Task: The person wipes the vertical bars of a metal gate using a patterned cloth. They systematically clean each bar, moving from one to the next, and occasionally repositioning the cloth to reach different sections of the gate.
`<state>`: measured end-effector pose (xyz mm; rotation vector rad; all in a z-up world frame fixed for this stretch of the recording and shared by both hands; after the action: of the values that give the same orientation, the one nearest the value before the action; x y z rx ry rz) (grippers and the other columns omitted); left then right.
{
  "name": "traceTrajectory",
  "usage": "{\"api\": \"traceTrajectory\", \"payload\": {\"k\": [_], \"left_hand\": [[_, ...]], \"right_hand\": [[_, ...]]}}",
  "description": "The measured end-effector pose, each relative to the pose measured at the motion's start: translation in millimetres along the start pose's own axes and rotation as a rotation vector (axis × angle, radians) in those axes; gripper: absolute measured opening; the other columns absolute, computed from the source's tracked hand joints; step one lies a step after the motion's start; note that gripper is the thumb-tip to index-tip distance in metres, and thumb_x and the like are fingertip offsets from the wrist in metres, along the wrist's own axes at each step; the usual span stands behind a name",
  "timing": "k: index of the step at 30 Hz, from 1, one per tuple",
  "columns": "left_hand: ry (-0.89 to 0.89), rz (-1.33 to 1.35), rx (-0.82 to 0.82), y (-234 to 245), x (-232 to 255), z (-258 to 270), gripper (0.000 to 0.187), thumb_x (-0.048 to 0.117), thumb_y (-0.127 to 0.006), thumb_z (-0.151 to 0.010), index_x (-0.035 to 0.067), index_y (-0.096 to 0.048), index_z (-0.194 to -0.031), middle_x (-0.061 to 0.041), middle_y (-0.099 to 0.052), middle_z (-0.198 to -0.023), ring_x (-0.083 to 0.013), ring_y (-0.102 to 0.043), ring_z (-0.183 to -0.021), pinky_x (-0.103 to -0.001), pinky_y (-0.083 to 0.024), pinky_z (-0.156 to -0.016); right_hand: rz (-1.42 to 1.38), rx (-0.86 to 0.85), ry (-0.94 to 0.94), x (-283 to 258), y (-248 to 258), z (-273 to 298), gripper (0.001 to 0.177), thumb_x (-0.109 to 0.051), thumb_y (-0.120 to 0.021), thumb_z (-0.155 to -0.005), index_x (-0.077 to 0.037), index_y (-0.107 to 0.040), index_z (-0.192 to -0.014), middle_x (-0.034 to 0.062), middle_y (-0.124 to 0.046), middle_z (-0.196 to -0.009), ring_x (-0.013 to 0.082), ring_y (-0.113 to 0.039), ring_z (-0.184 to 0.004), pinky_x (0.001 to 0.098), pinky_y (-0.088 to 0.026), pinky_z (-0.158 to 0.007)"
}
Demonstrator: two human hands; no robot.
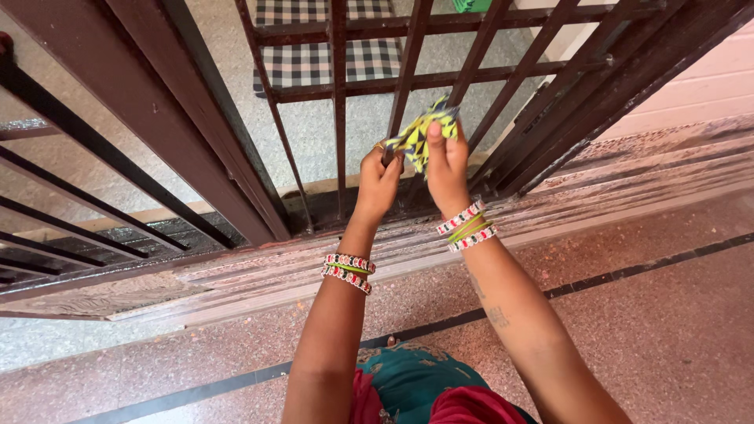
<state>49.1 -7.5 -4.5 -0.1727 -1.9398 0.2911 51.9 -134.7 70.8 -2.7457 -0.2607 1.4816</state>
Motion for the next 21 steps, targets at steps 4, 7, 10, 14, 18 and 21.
{"api": "traceTrajectory", "payload": {"k": [4,7,10,14,18,21], "left_hand": [[-0.054,0.086,-0.027,-1,-2,-1,0.022,0.001,-0.053,-0.098,-0.002,-0.060,-0.119,0.006,-0.063,-0.093,-0.0024,-0.055,-0.082,-0.023,-0.045,-0.071],[-0.133,0.038,-0.028,-1,4,-1,0.022,0.002,-0.055,-0.099,-0.003,-0.060,-0.120,0.005,-0.066,-0.100,-0.0030,-0.059,-0.093,-0.023,-0.049,-0.082],[-0.110,-0.046,0.007,-1,8,1,0.012,0.012,-0.059,-0.105,0.000,-0.062,-0.106,0.007,-0.056,-0.086,-0.0021,-0.049,-0.081,-0.023,-0.041,-0.070],[-0.025,-0.090,0.018,-2,15,2,0.030,0.026,-0.059,-0.109,0.006,-0.054,-0.087,0.009,-0.042,-0.072,-0.0017,-0.036,-0.067,-0.024,-0.031,-0.057],[-0.007,-0.042,0.004,-5,22,1,0.031,0.028,-0.059,-0.107,0.008,-0.052,-0.084,0.010,-0.043,-0.069,-0.0014,-0.038,-0.063,-0.024,-0.032,-0.054],[-0.021,-0.062,0.000,-4,24,3,0.032,0.028,-0.059,-0.108,0.007,-0.052,-0.085,0.010,-0.042,-0.070,-0.0016,-0.036,-0.064,-0.024,-0.030,-0.055]], "right_hand": [[0.029,-0.032,-0.044,29,3,20,0.036,-0.038,-0.052,-0.112,-0.003,-0.058,-0.115,0.0004,-0.065,-0.104,0.0070,-0.059,-0.094,0.0254,-0.051,-0.085],[0.037,-0.051,-0.073,60,10,37,0.036,-0.037,-0.053,-0.112,-0.003,-0.057,-0.118,0.0002,-0.065,-0.107,0.0069,-0.058,-0.097,0.0256,-0.050,-0.086],[0.036,-0.082,-0.171,104,19,60,0.035,-0.038,-0.052,-0.111,-0.004,-0.057,-0.121,-0.0013,-0.064,-0.106,0.0059,-0.056,-0.095,0.0249,-0.049,-0.083],[0.097,-0.127,-0.255,152,28,92,0.035,-0.036,-0.051,-0.110,-0.004,-0.053,-0.126,-0.0022,-0.060,-0.105,0.0057,-0.053,-0.094,0.0247,-0.048,-0.081],[0.218,-0.160,-0.308,165,34,109,0.036,-0.035,-0.050,-0.110,-0.005,-0.053,-0.128,-0.0018,-0.060,-0.101,0.0061,-0.052,-0.091,0.0250,-0.047,-0.079],[0.200,-0.148,-0.232,151,30,104,0.035,-0.035,-0.050,-0.112,-0.003,-0.052,-0.128,-0.0009,-0.059,-0.104,0.0070,-0.052,-0.096,0.0263,-0.046,-0.085]]}}
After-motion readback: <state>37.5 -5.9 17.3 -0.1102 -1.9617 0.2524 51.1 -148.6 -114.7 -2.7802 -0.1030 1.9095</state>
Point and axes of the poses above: each hand's wrist, its own z-axis away from the middle knuckle, its own y-axis out of the back of the hand, x = y × z, the point moved 5 cm from there along -z, towards the middle knuckle
